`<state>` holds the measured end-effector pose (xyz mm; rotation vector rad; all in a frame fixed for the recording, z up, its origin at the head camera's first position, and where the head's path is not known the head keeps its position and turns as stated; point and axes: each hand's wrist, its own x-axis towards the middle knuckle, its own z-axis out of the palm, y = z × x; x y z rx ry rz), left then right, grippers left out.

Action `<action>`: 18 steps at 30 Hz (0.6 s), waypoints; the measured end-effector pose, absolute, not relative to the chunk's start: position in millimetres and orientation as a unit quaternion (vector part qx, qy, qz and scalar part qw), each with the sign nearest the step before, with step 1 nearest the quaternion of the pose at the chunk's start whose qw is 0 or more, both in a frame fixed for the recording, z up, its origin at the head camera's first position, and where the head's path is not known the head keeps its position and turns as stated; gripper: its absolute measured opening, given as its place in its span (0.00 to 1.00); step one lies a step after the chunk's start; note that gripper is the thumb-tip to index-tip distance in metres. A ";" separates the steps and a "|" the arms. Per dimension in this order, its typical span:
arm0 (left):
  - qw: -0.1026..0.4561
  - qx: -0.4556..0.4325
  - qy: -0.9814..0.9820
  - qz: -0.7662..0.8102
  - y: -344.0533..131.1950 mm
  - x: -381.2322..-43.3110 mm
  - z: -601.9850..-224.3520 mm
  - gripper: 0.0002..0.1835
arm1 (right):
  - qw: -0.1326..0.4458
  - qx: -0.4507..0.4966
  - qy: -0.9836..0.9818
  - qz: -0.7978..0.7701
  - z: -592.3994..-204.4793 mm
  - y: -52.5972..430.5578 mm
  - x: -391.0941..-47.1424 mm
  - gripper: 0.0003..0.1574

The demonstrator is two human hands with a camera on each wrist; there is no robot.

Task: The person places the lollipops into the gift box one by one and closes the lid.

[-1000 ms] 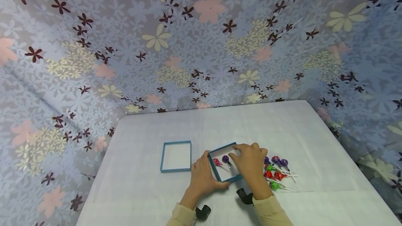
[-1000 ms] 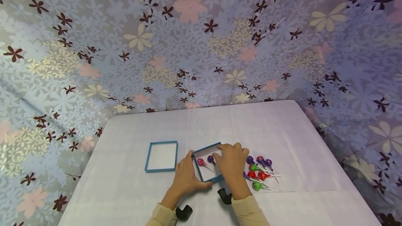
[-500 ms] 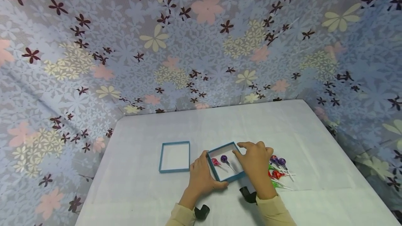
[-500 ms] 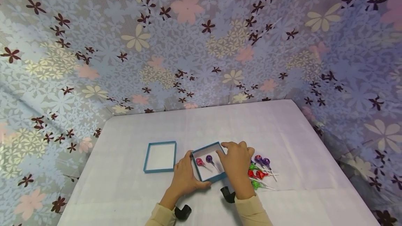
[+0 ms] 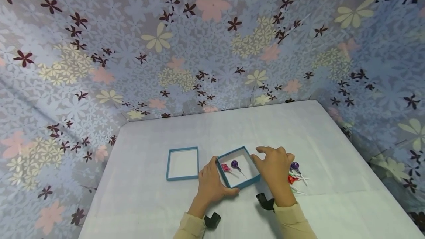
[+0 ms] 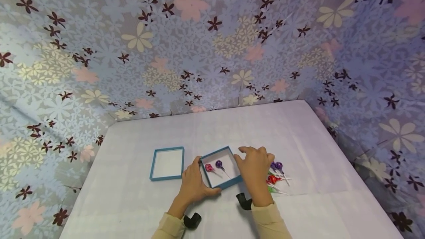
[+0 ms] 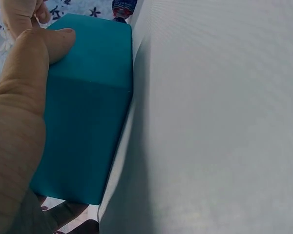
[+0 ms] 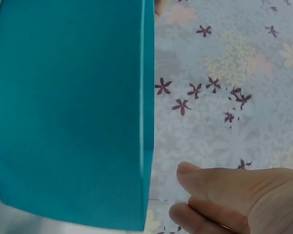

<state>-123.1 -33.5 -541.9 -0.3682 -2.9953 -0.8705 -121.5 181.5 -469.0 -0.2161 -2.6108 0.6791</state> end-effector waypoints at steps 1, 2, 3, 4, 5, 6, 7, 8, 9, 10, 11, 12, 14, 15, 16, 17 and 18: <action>0.001 -0.117 -0.953 -0.278 -33.4 -123.7 -541.2 0.76 | 0.212 -0.082 -0.943 0.245 -467.7 182.5 -121.7 0.20; 0.001 -0.117 -0.953 -0.279 -33.5 -124.2 -540.9 0.76 | 0.209 -0.086 -0.943 0.245 -466.2 183.5 -121.6 0.20; 0.001 -0.116 -0.953 -0.278 -33.7 -124.9 -540.7 0.76 | 0.208 -0.090 -0.943 0.245 -465.8 185.0 -121.7 0.20; 0.000 -0.115 -0.954 -0.278 -33.8 -125.2 -540.3 0.76 | 0.208 -0.094 -0.943 0.244 -465.7 186.8 -121.7 0.20; 0.001 -0.116 -0.954 -0.278 -34.1 -125.6 -540.4 0.76 | 0.210 -0.098 -0.943 0.241 -466.2 188.9 -121.8 0.20; 0.001 -0.114 -0.954 -0.277 -34.5 -126.0 -540.3 0.76 | 0.211 -0.102 -0.942 0.239 -467.4 191.3 -121.8 0.21; 0.001 -0.114 -0.954 -0.278 -34.7 -126.4 -540.2 0.76 | 0.213 -0.106 -0.941 0.240 -468.7 193.9 -121.9 0.21; 0.000 -0.114 -0.954 -0.278 -35.0 -126.6 -540.1 0.77 | 0.216 -0.110 -0.940 0.241 -470.0 196.6 -121.9 0.21; 0.002 -0.115 -0.953 -0.279 -35.2 -126.9 -540.1 0.76 | 0.218 -0.114 -0.939 0.240 -471.7 199.4 -121.8 0.21; 0.001 -0.115 -0.953 -0.281 -35.2 -127.2 -540.0 0.76 | 0.220 -0.118 -0.938 0.241 -473.2 202.0 -121.5 0.21; 0.002 -0.115 -0.953 -0.280 -35.4 -127.3 -539.9 0.76 | 0.220 -0.122 -0.937 0.242 -474.7 204.6 -121.0 0.21; -0.001 -0.114 -0.953 -0.280 -35.4 -127.4 -539.6 0.76 | 0.220 -0.128 -0.936 0.245 -476.0 207.0 -120.2 0.21; -0.006 -0.114 -0.953 -0.279 -35.4 -127.3 -539.5 0.76 | 0.218 -0.137 -0.934 0.247 -478.1 211.2 -118.2 0.21; -0.006 -0.115 -0.953 -0.279 -35.3 -127.0 -539.5 0.76 | 0.216 -0.143 -0.934 0.247 -479.2 213.0 -117.0 0.21; -0.008 -0.116 -0.953 -0.280 -35.3 -126.4 -539.5 0.76 | 0.213 -0.148 -0.933 0.248 -480.1 214.7 -115.9 0.21; -0.009 -0.117 -0.953 -0.280 -35.3 -125.7 -539.6 0.75 | 0.211 -0.152 -0.933 0.250 -480.8 216.2 -114.6 0.21; -0.011 -0.117 -0.952 -0.282 -35.2 -124.8 -539.7 0.75 | 0.209 -0.156 -0.932 0.251 -481.8 217.6 -113.5 0.21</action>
